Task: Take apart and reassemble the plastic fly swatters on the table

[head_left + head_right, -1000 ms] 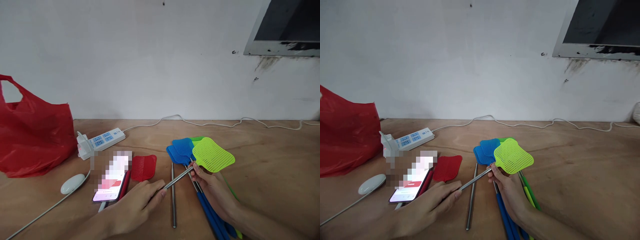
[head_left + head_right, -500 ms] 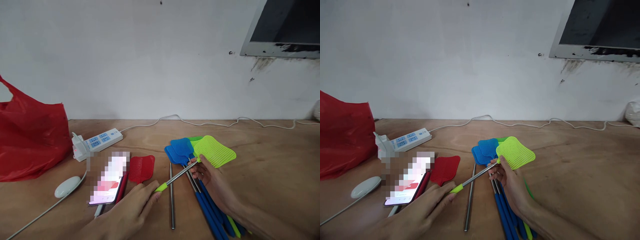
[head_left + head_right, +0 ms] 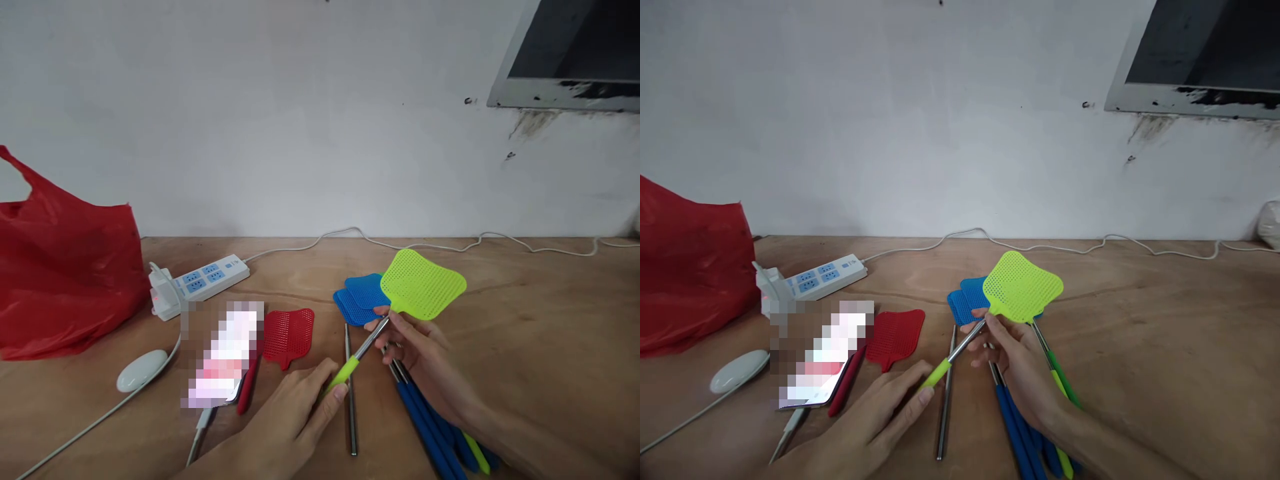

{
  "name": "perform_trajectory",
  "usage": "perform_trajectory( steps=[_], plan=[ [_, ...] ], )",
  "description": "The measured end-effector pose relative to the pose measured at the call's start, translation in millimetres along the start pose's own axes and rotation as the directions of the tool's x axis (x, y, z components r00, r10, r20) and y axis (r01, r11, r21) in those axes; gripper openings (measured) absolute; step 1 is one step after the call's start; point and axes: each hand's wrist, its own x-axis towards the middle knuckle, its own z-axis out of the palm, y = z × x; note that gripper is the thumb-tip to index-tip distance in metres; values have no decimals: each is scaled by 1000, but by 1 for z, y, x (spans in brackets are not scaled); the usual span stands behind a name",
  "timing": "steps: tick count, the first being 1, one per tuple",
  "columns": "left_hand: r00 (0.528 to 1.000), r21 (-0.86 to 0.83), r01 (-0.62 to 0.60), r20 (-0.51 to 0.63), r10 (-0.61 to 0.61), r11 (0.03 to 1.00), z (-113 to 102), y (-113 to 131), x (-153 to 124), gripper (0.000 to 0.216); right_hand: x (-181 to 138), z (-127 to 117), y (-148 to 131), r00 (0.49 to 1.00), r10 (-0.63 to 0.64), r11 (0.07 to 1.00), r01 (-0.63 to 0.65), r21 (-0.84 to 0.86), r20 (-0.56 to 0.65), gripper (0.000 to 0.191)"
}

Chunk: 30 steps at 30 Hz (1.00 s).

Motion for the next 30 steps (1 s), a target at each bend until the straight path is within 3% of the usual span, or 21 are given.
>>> perform_trajectory(
  steps=[3, 6, 8, 11, 13, 18, 22, 24, 25, 27, 30],
  plan=[
    [998, 81, -34, -57, 39, 996, -5, -2, 2, 28, 11, -11, -11, 994, -56, 993, 46, -110, -94, 36],
    [993, 267, -10, -107, 40, 964, -7, -8, 5, 27, 26, -26, -19, 998, 11, 915, -38, -403, -70, 40],
    [990, 415, 8, -130, 50, 910, -6, -14, 6, 26, 35, -35, -18, 1000, -30, 769, 22, -638, -1, 41],
    [983, 595, 64, -176, 52, 801, -2, -21, 8, 23, 43, -44, -12, 980, -136, 354, 182, -917, 142, 44],
    [978, 657, 99, -203, 49, 747, -1, -25, 8, 25, 46, -47, -9, 968, -168, 153, 213, -965, 187, 41],
    [977, 702, 104, -204, 60, 705, 3, -35, 8, 40, 54, -52, -10, 952, -214, -125, 196, -973, 219, 33],
    [977, 721, 61, -185, 107, 691, 5, -43, 7, 50, 52, -46, -9, 939, -234, -270, 185, -945, 251, 14],
    [974, 740, 53, -187, 129, 670, 5, -45, 7, 51, 45, -37, -6, 919, -198, -309, 272, -911, 341, 11],
    [971, 754, 54, -192, 141, 655, 6, -46, 6, 52, 41, -33, -4, 881, -136, -339, 388, -857, 452, 15],
    [964, 780, 69, -213, 161, 622, 7, -48, 5, 54, 30, -24, 1, 756, -19, -319, 616, -721, 654, 20],
    [944, 808, 109, -266, 194, 580, 11, -53, 1, 53, 17, -17, 8, 609, 109, -268, 779, -567, 785, 36]
  ],
)
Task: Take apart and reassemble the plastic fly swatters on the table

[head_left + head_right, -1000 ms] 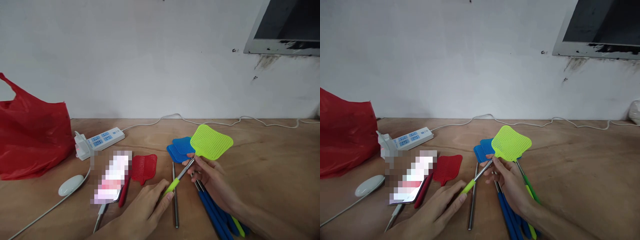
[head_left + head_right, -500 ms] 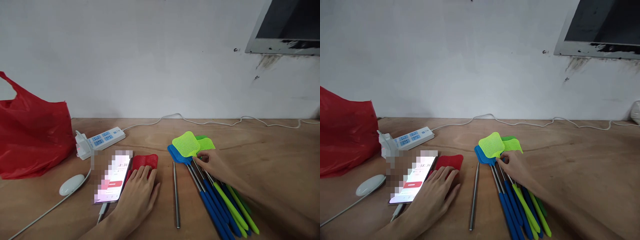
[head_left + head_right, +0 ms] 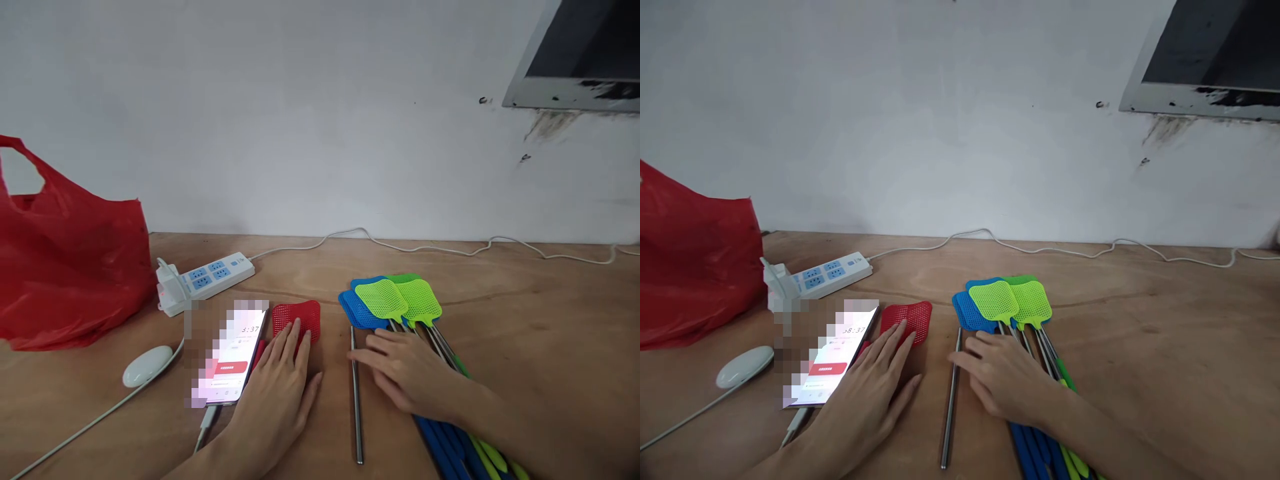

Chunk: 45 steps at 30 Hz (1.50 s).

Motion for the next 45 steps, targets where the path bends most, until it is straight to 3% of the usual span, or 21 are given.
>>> perform_trajectory(
  steps=[5, 13, 16, 21, 28, 34, 39, 45],
  plan=[
    [996, 19, -3, -88, 5, 1000, 7, 2, -12, 54, -5, 10, -6, 998, -69, 995, 68, 67, 13, 40],
    [992, -118, -52, -125, 37, 992, -9, 6, -6, 41, -6, 14, -2, 998, -1, 987, 11, 158, -63, 28],
    [997, -100, 8, -81, -17, 995, -16, 2, 0, 37, -5, 9, -4, 998, 42, 978, -30, 208, -51, 21],
    [991, -92, 103, 95, -94, 990, -21, -2, 7, 24, -4, 5, -6, 995, 93, 972, -80, 222, -46, 13],
    [968, -286, 108, 248, -36, 952, -22, 0, 6, 28, -6, 7, -4, 996, 81, 966, -67, 249, -46, 9],
    [984, -576, 102, 179, 4, 811, -24, 8, 3, 28, -7, 7, -9, 978, 204, 947, -190, 259, -29, 13],
    [977, -599, 142, 214, -14, 788, -25, 10, 4, 27, -6, 11, -13, 929, 361, 930, -354, 96, -79, 25],
    [983, -676, 126, 181, -1, 726, -25, 11, 6, 24, -5, 13, -19, 900, 419, 907, -410, 97, -120, 16]
  ],
)
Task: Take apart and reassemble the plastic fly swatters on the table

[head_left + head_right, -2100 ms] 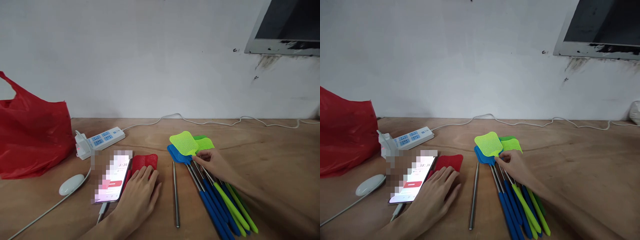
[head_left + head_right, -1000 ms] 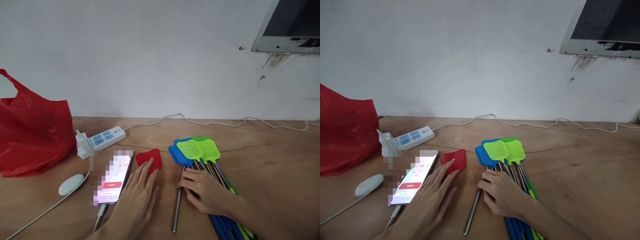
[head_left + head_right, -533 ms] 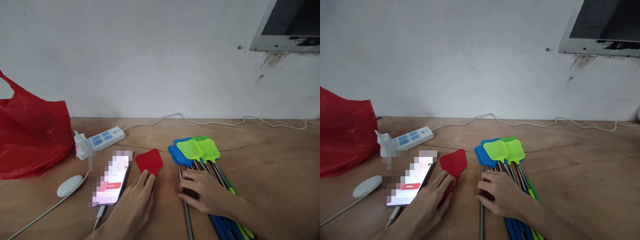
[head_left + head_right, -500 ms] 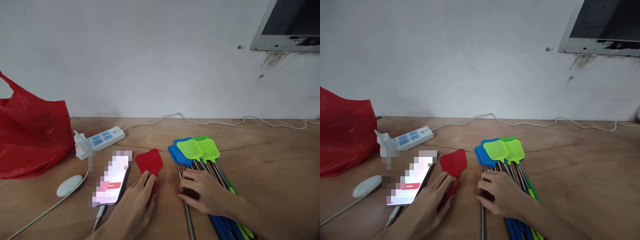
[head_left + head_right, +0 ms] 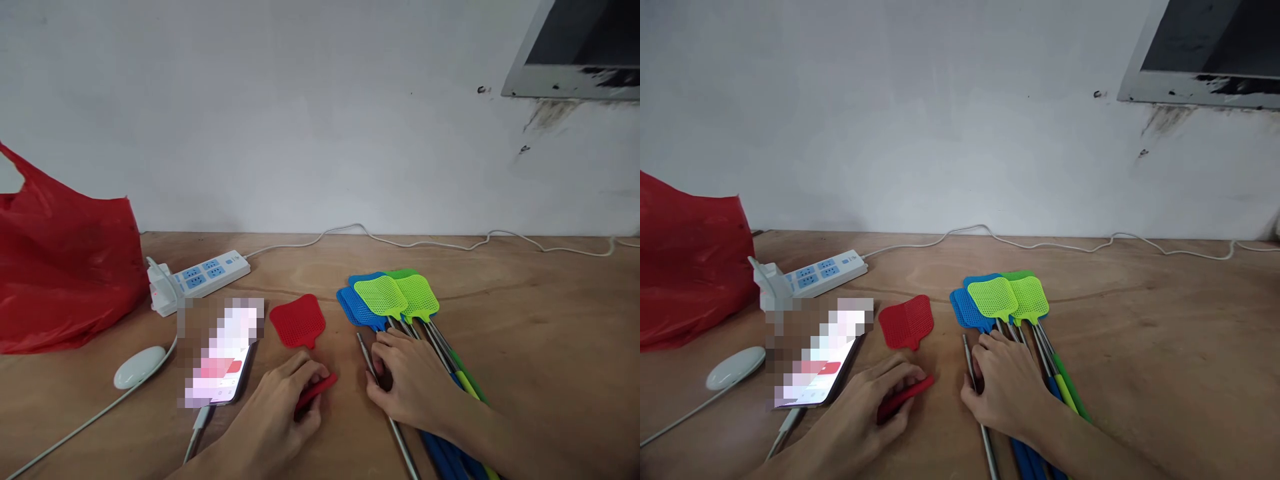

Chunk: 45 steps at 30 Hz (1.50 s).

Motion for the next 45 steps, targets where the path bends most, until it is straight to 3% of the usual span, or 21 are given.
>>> perform_trajectory(
  steps=[3, 6, 8, 10, 13, 15, 17, 20, 23, 33, 40, 45],
  plan=[
    [1000, -15, -13, 7, 13, 1000, 0, 2, -1, 25, 2, -3, 0, 997, 73, 994, -73, 82, -1, 20],
    [999, -36, -25, -23, 24, 999, -1, 4, -2, 23, 7, -10, 4, 984, 163, 912, -177, 370, 68, 21],
    [998, -57, -36, -45, 33, 998, -2, 5, -4, 21, 10, -14, 8, 966, 210, 724, -256, 641, 148, 20],
    [998, -73, -39, -42, 36, 997, -4, 6, -5, 20, 13, -16, 13, 931, 265, 439, -347, 829, 249, 19],
    [1000, -125, -21, -6, 20, 992, -7, 9, -6, 18, 14, -14, 15, 869, 337, 40, -397, 917, 362, 22],
    [999, -209, 24, 29, -19, 978, -10, 11, -5, 19, 14, -11, 14, 864, 362, -105, -337, 936, 351, 23],
    [995, -348, 91, 80, -67, 933, -13, 11, -3, 21, 13, -10, 12, 871, 378, -176, -263, 949, 312, 24],
    [984, -566, 167, 146, -102, 807, -15, 10, 0, 26, 12, -10, 11, 875, 409, -223, -179, 958, 259, 24],
    [978, -683, 199, 179, -102, 703, -13, 8, 2, 27, 12, -10, 11, 871, 440, -210, -135, 968, 217, 22],
    [938, -745, 344, 252, -236, 572, -5, 9, 3, 35, 10, -5, 14, 881, 445, -150, -103, 983, 161, 21],
    [892, -633, 452, 304, -335, 628, 1, 4, 4, 50, 9, -5, 14, 898, 402, -99, -153, 983, 180, 25],
    [930, -515, 368, 222, -294, 774, -1, 7, 1, 56, 8, -8, 13, 915, 333, -102, -206, 973, 228, 29]
  ],
)
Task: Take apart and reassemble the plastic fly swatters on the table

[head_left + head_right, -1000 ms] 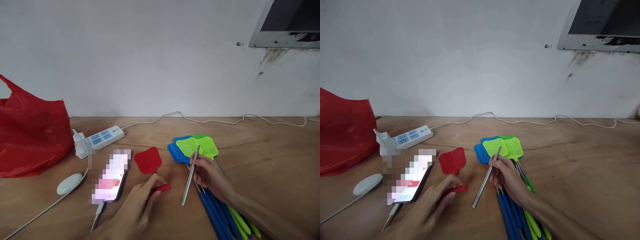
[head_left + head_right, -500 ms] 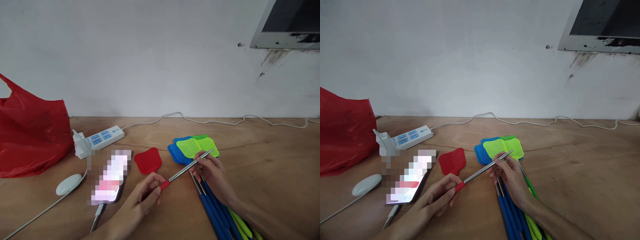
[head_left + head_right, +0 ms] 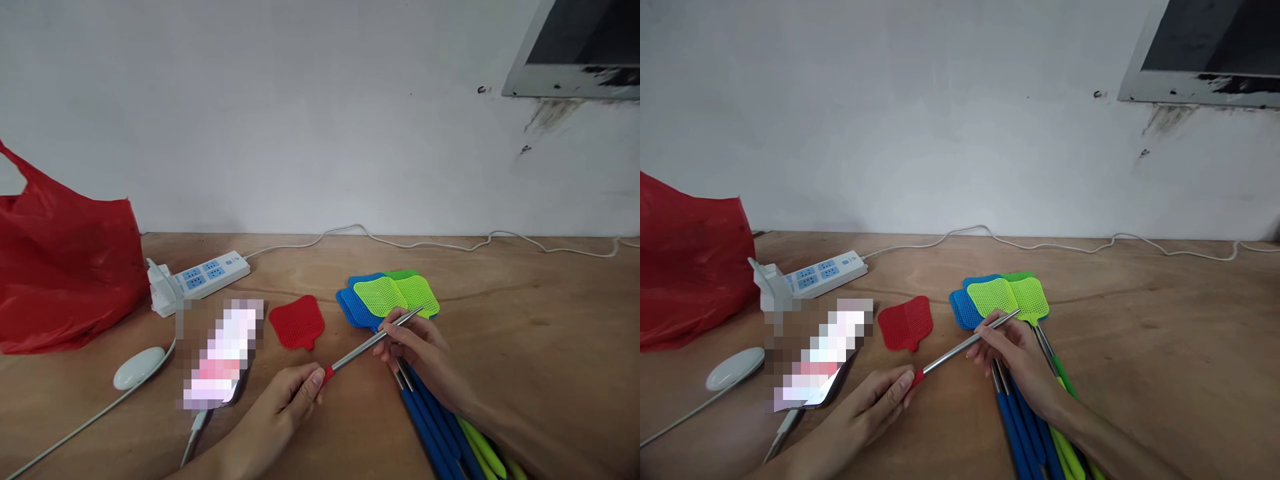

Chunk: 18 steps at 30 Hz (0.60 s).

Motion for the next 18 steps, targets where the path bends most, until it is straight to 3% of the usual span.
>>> perform_trajectory(
  steps=[6, 13, 18],
  plan=[
    [997, 142, -71, 7, 71, 987, 1, -8, -3, 59, -1, 0, -3, 996, 12, 996, -5, -87, 85, 29],
    [996, 153, -92, 27, 89, 984, 1, -7, -3, 60, -1, 0, -2, 991, -25, 988, 44, -150, 128, 31],
    [988, 107, -120, 105, 109, 987, -4, 0, 2, 54, -1, -6, 3, 993, -44, 992, 57, -115, 112, 25]
  ],
)
